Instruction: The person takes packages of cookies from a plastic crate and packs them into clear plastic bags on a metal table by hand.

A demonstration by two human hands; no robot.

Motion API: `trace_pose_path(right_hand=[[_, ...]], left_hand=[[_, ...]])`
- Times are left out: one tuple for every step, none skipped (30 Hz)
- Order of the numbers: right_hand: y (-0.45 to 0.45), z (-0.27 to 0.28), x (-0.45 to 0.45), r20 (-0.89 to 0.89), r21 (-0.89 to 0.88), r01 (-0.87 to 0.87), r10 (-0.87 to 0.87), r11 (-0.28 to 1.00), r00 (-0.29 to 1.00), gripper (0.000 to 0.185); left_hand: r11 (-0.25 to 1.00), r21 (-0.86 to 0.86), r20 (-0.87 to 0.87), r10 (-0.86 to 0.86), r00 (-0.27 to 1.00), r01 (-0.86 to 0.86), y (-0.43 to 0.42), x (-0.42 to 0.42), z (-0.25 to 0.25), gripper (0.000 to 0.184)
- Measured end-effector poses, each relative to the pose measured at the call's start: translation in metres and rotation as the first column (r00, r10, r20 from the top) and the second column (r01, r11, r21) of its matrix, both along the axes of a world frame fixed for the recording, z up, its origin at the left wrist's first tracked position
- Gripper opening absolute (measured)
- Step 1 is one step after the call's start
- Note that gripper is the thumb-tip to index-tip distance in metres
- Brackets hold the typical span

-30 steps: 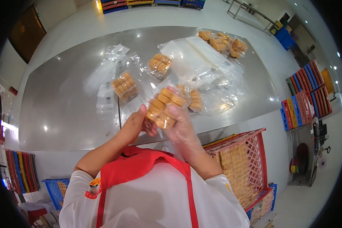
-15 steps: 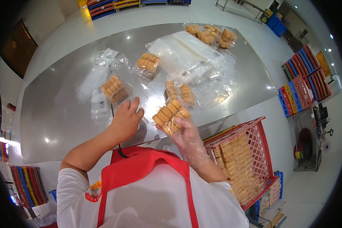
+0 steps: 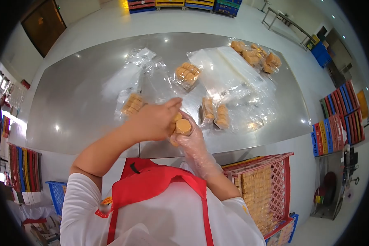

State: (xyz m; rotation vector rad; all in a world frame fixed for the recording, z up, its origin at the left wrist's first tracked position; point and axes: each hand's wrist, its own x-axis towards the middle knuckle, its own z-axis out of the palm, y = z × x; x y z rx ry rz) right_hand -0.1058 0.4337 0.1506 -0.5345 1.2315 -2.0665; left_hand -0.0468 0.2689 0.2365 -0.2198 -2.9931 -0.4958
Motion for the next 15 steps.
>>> trace_pose_path(right_hand=[[0.001, -0.008, -0.006, 0.129, -0.024, -0.093, 0.095, 0.995, 0.987, 0.065], [0.001, -0.014, -0.011, 0.234, -0.044, -0.141, 0.147, 0.989, 0.961, 0.064], [0.0, -0.018, -0.014, 0.338, -0.064, -0.187, 0.198, 0.98, 0.92, 0.064], [-0.002, -0.02, -0.014, 0.439, -0.089, -0.228, 0.243, 0.97, 0.865, 0.063], [-0.006, -0.02, -0.013, 0.545, -0.063, -0.188, 0.191, 0.98, 0.816, 0.054], [-0.011, -0.019, -0.01, 0.642, -0.03, -0.149, 0.133, 0.988, 0.755, 0.046], [-0.014, -0.018, -0.007, 0.728, 0.008, -0.111, 0.07, 0.994, 0.682, 0.039], [-0.015, -0.016, -0.005, 0.686, 0.049, -0.107, 0.044, 0.993, 0.727, 0.04], [-0.015, -0.013, -0.003, 0.639, 0.089, -0.099, 0.019, 0.991, 0.769, 0.042], [-0.015, -0.009, -0.001, 0.588, 0.128, -0.087, -0.005, 0.988, 0.809, 0.044], [-0.015, -0.006, 0.0, 0.535, 0.166, -0.073, -0.028, 0.984, 0.844, 0.046], [-0.015, -0.003, 0.002, 0.48, 0.201, -0.056, -0.049, 0.978, 0.876, 0.048], [-0.014, -0.004, 0.0, 0.499, 0.168, -0.065, -0.028, 0.984, 0.866, 0.049], [-0.013, -0.004, -0.002, 0.518, 0.136, -0.074, -0.007, 0.988, 0.856, 0.05], [-0.011, -0.007, -0.006, 0.6, 0.029, -0.098, 0.061, 0.995, 0.798, 0.048]], left_hand=[[1.0, 0.011, 0.014, -0.01, 1.0, 0.01, 0.004, 0.002, -0.002, 0.057], [1.0, 0.024, 0.036, 0.014, 0.999, -0.015, 0.009, 0.001, -0.005, 0.056], [0.998, 0.039, 0.061, 0.038, 0.997, -0.041, 0.015, 0.001, -0.01, 0.055], [0.999, 0.034, 0.043, 0.023, 0.999, -0.024, 0.021, 0.003, -0.02, 0.056], [1.0, 0.028, 0.025, 0.007, 1.0, -0.008, 0.028, 0.004, -0.029, 0.057], [1.0, 0.022, 0.007, -0.008, 1.0, 0.008, 0.034, 0.006, -0.038, 0.058], [1.0, -0.015, -0.008, -0.017, 1.0, 0.017, 0.043, 0.008, -0.043, 0.068], [0.998, -0.053, -0.022, -0.029, 0.999, 0.027, 0.047, 0.008, -0.047, 0.077], [0.998, -0.051, 0.003, -0.035, 0.999, 0.035, 0.046, 0.008, -0.049, 0.078], [0.998, -0.049, 0.027, -0.042, 0.999, 0.043, 0.045, 0.008, -0.05, 0.079], [0.998, -0.051, 0.062, -0.038, 0.997, 0.041, 0.045, 0.009, -0.05, 0.074], [0.998, -0.052, 0.097, -0.033, 0.995, 0.038, 0.044, 0.01, -0.044, 0.069], [0.998, -0.057, 0.14, -0.016, 0.99, 0.024, 0.045, 0.013, -0.036, 0.06], [0.998, -0.064, 0.184, 0.002, 0.983, 0.01, 0.045, 0.014, -0.03, 0.051], [0.999, -0.048, 0.155, 0.006, 0.988, 0.001, 0.045, 0.014, -0.031, 0.053]])
